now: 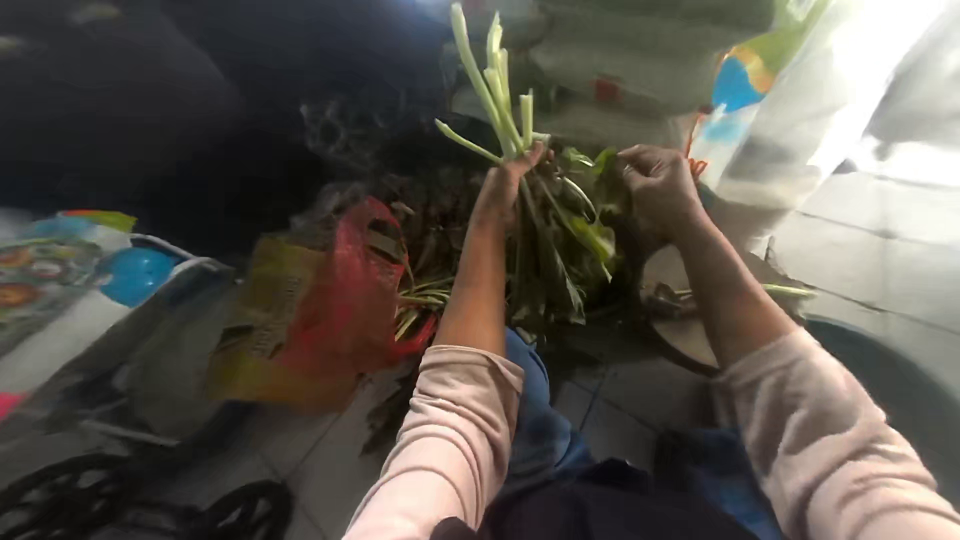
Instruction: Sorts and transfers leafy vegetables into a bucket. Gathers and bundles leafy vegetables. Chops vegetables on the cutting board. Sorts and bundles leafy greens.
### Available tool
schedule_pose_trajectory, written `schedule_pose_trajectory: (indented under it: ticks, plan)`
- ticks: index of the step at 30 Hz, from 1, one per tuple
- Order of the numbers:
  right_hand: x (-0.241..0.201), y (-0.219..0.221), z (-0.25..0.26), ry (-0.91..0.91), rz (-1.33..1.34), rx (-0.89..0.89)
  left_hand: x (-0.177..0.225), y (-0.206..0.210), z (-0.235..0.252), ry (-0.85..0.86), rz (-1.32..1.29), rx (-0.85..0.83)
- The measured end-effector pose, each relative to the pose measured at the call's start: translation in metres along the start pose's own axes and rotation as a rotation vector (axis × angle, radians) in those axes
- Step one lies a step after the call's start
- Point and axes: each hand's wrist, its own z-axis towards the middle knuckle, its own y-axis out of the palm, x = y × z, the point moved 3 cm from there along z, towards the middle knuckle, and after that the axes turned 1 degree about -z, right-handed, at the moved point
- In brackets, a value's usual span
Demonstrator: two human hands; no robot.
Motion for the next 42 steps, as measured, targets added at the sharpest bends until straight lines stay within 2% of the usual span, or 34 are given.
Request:
schedule_pose_trajectory:
  ticks: [4,7,9,11,15,17,19,20,22,23,24,26,27,30,31,36,42]
  plan:
    - [0.034,-0.014,0.006,0.145,-0.027,0.164,0.004,-0.046,0.003,0.036,-0.008,0.232]
    - [0.048,-0.017,0.015,0.235,0.078,0.224,0.014,-0.071,0.004,0.147,-0.068,0.370]
    - [0.054,-0.009,0.021,0.258,0.150,0.214,0.018,-0.074,0.001,0.196,-0.056,0.407]
    - [0.057,0.001,0.027,0.276,0.114,0.169,0.022,-0.071,0.001,0.230,-0.015,0.387]
    - [0.063,0.028,0.033,0.387,-0.154,-0.103,0.021,-0.054,0.000,0.255,-0.013,0.177]
    - [0.052,0.042,0.031,0.356,-0.117,-0.156,0.021,-0.040,-0.001,0.205,-0.045,0.032]
    - [0.036,0.062,0.024,0.363,0.160,-0.276,0.018,-0.023,-0.003,0.134,-0.194,-0.155]
    - [0.026,0.072,0.020,0.357,0.386,-0.374,0.016,-0.014,-0.005,0.105,-0.283,-0.247]
    - [0.003,0.084,0.021,0.226,0.807,-0.511,0.010,0.001,-0.005,0.067,-0.381,-0.405]
    - [-0.007,0.085,0.026,0.186,0.941,-0.508,0.006,0.007,-0.005,0.042,-0.390,-0.456]
    - [-0.014,0.082,0.032,0.223,1.016,-0.445,0.002,0.011,-0.005,0.020,-0.372,-0.481]
    - [-0.020,0.070,0.043,0.418,1.080,-0.218,-0.003,0.017,-0.008,-0.013,-0.284,-0.495]
    - [-0.020,0.063,0.048,0.458,1.123,-0.128,-0.004,0.018,-0.009,-0.042,-0.230,-0.504]
    - [-0.025,0.042,0.060,0.500,1.129,0.125,-0.004,0.024,-0.009,-0.130,-0.068,-0.355]
    - [-0.026,0.036,0.062,0.483,1.090,0.156,-0.004,0.025,-0.008,-0.144,-0.054,-0.309]
    - [-0.026,0.022,0.062,0.331,0.894,0.080,-0.013,0.027,0.001,-0.194,-0.125,-0.196]
    - [-0.020,0.018,0.066,0.194,0.717,0.023,-0.025,0.024,0.013,-0.138,-0.196,0.025]
